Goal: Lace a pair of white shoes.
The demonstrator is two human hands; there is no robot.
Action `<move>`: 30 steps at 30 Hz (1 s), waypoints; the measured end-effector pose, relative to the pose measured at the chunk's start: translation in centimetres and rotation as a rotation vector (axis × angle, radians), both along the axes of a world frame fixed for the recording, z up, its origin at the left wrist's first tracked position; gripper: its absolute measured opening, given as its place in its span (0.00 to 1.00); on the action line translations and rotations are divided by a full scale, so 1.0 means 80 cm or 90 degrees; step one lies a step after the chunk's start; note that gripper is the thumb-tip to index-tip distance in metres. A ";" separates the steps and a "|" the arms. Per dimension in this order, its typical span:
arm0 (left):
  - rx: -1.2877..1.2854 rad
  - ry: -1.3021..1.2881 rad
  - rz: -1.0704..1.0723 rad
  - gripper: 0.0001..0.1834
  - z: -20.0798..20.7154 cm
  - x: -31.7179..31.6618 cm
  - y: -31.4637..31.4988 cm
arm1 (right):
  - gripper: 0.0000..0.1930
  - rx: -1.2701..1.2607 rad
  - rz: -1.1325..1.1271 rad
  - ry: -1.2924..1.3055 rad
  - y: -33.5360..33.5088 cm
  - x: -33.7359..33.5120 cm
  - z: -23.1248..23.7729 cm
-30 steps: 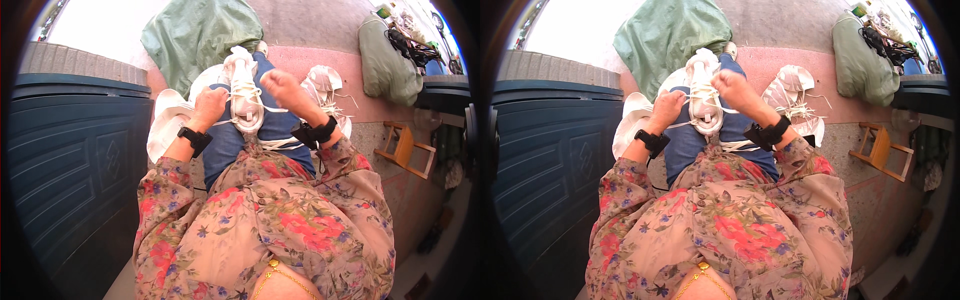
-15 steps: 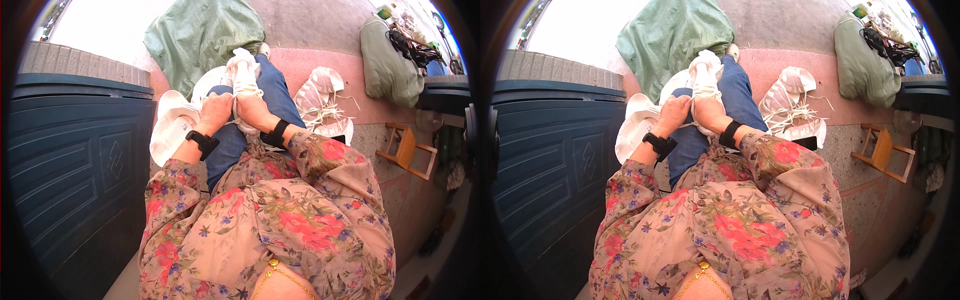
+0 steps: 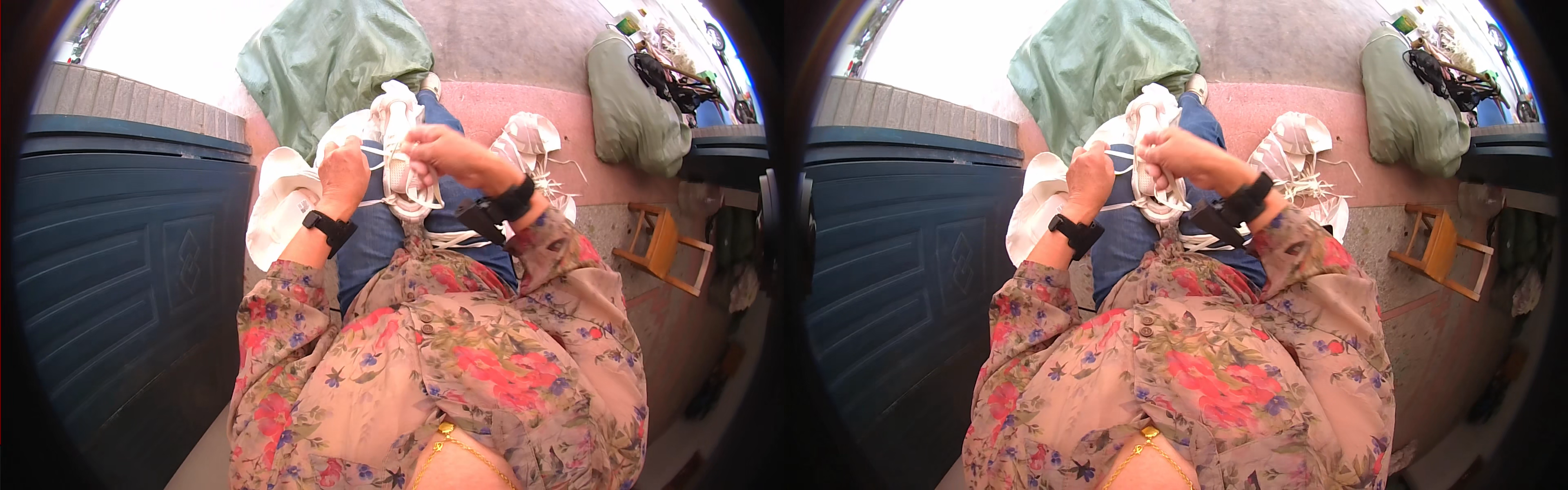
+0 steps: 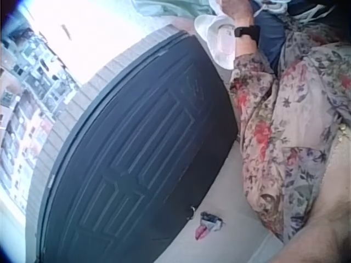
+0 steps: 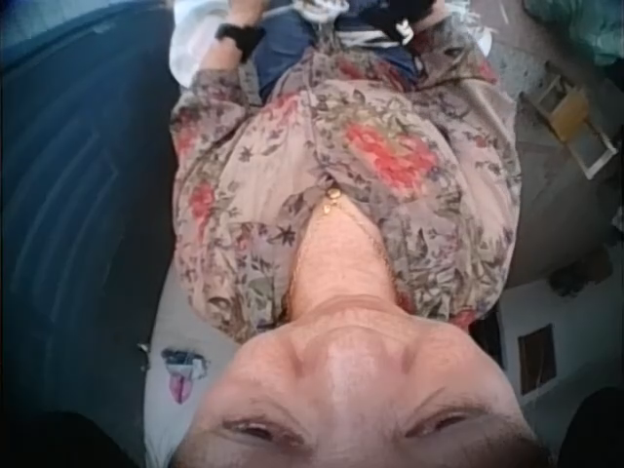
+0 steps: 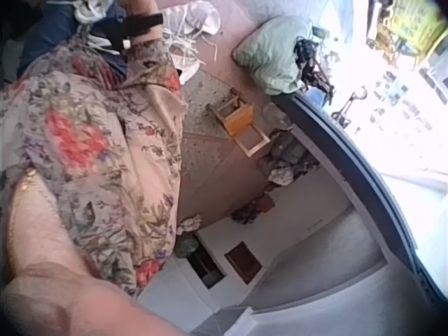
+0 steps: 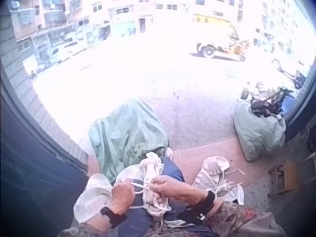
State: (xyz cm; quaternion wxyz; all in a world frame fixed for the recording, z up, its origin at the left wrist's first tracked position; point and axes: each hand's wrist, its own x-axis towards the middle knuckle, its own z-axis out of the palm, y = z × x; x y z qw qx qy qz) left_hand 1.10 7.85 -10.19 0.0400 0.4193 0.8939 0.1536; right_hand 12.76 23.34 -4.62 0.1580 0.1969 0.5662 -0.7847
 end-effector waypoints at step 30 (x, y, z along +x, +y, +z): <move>0.496 -0.895 0.080 0.11 0.129 -0.061 -0.015 | 0.10 -0.272 -0.406 0.450 0.146 0.054 0.030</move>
